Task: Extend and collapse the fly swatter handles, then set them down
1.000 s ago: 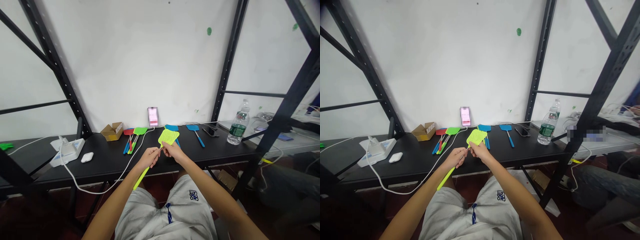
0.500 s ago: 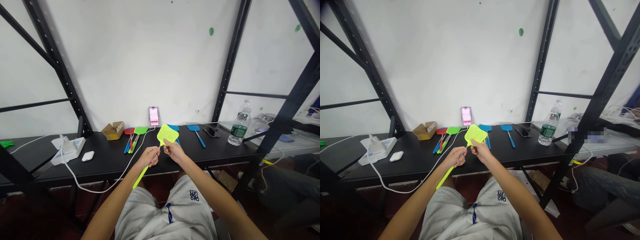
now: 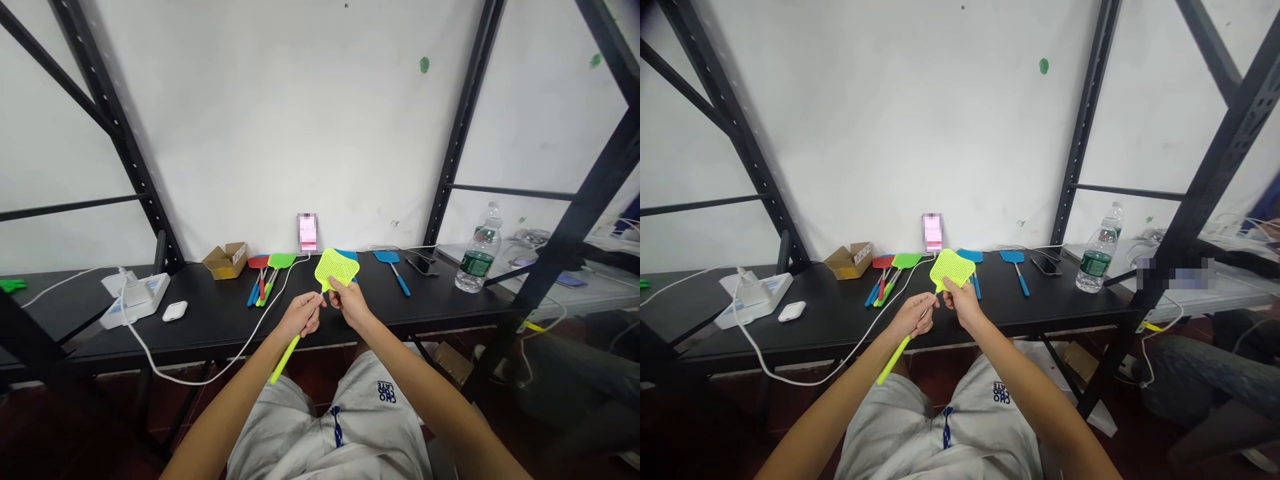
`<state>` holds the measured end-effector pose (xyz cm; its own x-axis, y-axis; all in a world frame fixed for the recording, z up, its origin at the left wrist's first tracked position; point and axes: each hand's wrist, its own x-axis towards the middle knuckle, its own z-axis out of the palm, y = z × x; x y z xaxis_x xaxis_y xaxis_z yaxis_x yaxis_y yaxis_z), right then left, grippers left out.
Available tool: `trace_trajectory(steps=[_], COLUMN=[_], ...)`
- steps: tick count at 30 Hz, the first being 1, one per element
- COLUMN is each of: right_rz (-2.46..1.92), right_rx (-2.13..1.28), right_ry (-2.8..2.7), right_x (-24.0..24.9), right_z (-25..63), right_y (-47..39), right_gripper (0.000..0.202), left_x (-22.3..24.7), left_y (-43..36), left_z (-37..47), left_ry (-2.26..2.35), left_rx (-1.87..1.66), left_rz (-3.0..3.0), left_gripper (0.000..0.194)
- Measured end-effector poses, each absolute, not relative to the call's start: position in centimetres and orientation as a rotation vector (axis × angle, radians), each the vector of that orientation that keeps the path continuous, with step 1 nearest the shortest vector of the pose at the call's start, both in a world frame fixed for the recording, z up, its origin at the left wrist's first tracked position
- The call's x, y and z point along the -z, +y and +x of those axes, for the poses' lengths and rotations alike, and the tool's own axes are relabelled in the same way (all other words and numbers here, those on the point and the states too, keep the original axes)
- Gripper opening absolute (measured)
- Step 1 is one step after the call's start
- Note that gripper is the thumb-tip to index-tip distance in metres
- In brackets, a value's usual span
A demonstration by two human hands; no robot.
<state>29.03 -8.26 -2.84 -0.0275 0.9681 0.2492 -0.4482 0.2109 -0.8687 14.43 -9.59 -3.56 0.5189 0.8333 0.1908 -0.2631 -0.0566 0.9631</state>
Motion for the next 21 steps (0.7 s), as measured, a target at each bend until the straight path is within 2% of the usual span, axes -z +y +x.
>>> trace_trajectory(steps=[6,17,21], right_rz=[-0.813,-0.558,-0.553], right_rx=[-1.225,-1.469,-1.369], right_ry=[-1.033,-0.972,-0.865], right_x=[2.8,3.7,3.0], right_z=[29.0,28.8,30.4], right_y=[-8.4,-7.6,-6.8], right_gripper=[0.034,0.041,0.041], left_x=[3.3,3.1,3.1], left_y=[-10.0,-9.7,-9.9], left_z=[14.7,13.9,13.8], left_ry=[0.595,0.507,0.483], left_rx=[-0.978,-0.908,-0.88], left_rz=[1.351,1.216,1.192], left_gripper=[0.025,0.026,0.026])
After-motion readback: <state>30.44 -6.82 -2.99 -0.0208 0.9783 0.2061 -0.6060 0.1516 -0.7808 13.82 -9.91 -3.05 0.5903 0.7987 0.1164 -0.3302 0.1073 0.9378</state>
